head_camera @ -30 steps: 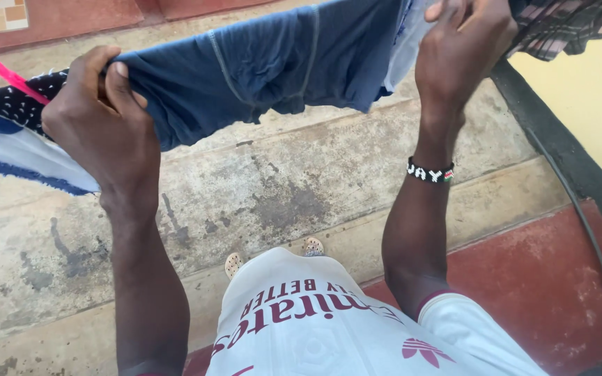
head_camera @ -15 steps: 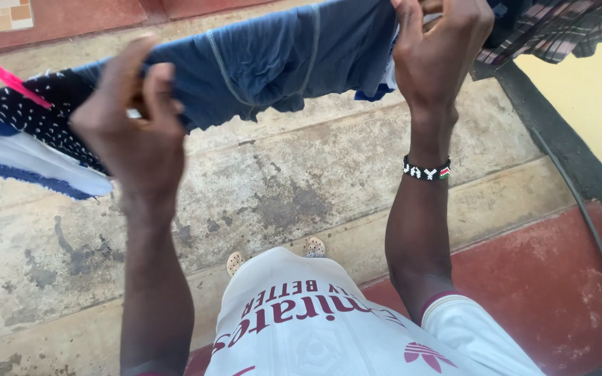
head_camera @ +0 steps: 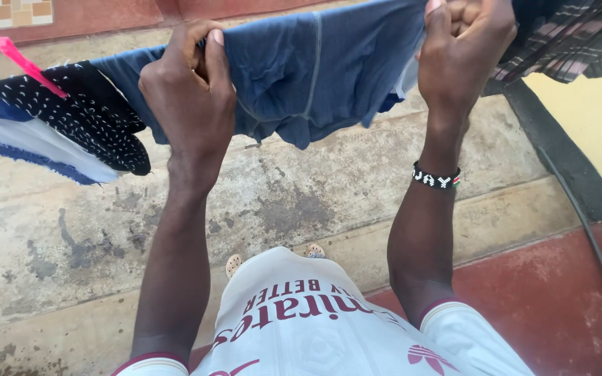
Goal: Hanging wet socks and other laundry on a clothesline outdoors.
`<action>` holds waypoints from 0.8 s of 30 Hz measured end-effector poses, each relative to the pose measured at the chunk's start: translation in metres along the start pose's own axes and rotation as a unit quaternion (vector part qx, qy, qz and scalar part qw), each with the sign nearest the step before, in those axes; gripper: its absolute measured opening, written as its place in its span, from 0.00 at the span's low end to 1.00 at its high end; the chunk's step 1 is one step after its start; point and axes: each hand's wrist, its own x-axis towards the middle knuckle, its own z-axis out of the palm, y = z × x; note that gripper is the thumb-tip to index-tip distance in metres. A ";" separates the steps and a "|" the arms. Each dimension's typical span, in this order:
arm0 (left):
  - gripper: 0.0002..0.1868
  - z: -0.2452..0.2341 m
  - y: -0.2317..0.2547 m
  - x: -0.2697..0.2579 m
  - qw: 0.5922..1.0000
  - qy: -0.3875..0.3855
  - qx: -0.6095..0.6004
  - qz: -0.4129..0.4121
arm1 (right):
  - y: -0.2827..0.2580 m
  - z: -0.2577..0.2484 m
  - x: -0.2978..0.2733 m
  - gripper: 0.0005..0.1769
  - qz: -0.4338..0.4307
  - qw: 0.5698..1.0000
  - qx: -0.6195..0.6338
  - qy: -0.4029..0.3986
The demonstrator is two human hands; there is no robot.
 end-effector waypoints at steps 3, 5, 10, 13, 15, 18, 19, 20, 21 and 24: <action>0.03 -0.003 0.008 0.005 0.996 -0.048 -0.047 -0.052 | -0.015 -0.007 -0.002 0.08 -0.097 0.988 -0.123 -0.005; 0.05 -0.003 0.016 0.008 0.993 -0.088 -0.033 -0.076 | -0.040 -0.015 0.003 0.08 -0.114 0.988 -0.106 -0.005; 0.14 0.001 0.042 0.000 0.984 -0.163 -0.041 -0.062 | -0.093 -0.019 -0.017 0.12 -0.052 0.997 0.039 -0.036; 0.15 0.009 0.062 -0.013 0.892 0.077 -0.423 -0.140 | -0.128 -0.001 -0.039 0.13 -0.022 0.977 0.133 -0.167; 0.14 0.011 0.072 -0.022 0.774 0.106 -0.605 -0.153 | -0.139 0.015 -0.063 0.10 0.125 0.905 0.220 -0.343; 0.15 0.020 0.077 -0.024 0.817 0.052 -0.553 -0.153 | -0.142 0.032 -0.080 0.09 0.190 0.871 0.280 -0.356; 0.15 0.019 0.075 -0.027 0.818 0.054 -0.551 -0.152 | -0.140 0.032 -0.081 0.09 0.188 0.871 0.281 -0.358; 0.15 0.018 0.072 -0.030 0.856 0.004 -0.497 -0.144 | -0.139 0.033 -0.083 0.08 0.181 0.872 0.289 -0.350; 0.16 0.019 0.070 -0.033 0.887 -0.047 -0.440 -0.134 | -0.137 0.032 -0.085 0.07 0.175 0.875 0.295 -0.343; 0.16 0.015 0.064 -0.031 0.927 -0.108 -0.341 -0.108 | -0.140 0.025 -0.083 0.05 0.174 0.865 0.336 -0.329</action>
